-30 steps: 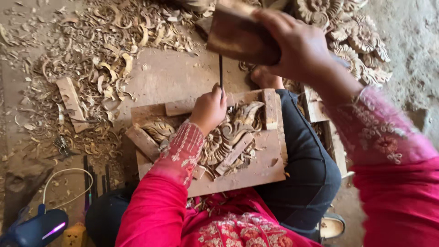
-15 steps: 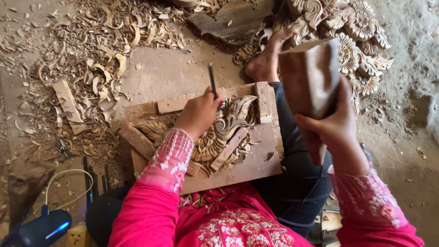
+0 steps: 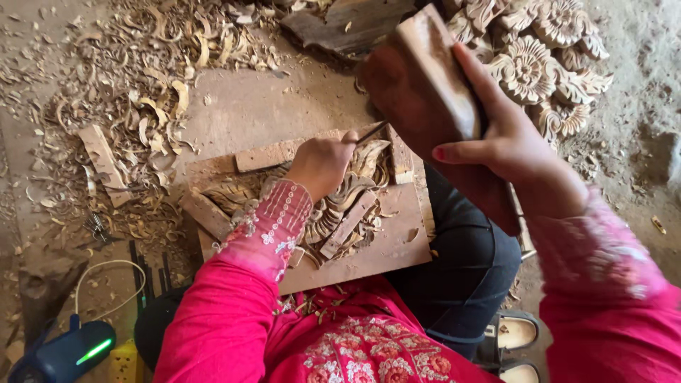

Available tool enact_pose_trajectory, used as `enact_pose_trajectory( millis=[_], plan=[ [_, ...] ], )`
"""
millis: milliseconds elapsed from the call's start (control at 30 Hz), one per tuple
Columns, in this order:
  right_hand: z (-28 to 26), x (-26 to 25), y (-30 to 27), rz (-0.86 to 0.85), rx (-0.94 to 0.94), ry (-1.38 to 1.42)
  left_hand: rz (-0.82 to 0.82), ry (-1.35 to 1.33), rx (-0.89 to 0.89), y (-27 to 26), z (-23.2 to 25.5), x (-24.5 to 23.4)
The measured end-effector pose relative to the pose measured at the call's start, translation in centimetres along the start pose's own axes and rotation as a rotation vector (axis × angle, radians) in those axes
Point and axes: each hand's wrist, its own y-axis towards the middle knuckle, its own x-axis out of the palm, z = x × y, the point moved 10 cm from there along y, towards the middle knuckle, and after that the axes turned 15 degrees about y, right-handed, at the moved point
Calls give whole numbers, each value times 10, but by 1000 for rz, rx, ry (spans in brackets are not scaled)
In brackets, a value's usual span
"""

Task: The person carves a floral design into a wooden panel using a chisel and mallet. They chip away wood shavings, refine the details, and then remove the finished piece to place a new blank panel on the workbench.

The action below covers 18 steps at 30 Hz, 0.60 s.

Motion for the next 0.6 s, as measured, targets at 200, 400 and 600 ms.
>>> enact_pose_trajectory(
  millis=[200,400,600],
  plan=[
    [24,-12,-49,212,-37,455,273,-268,-720,-61,-112,-15],
    [71,-1,-86,334,151,290,385,-460,-595,-85,-99,-29],
    [90,-5,-92,390,226,147,176,-598,-577,-57,-78,-19]
  ],
)
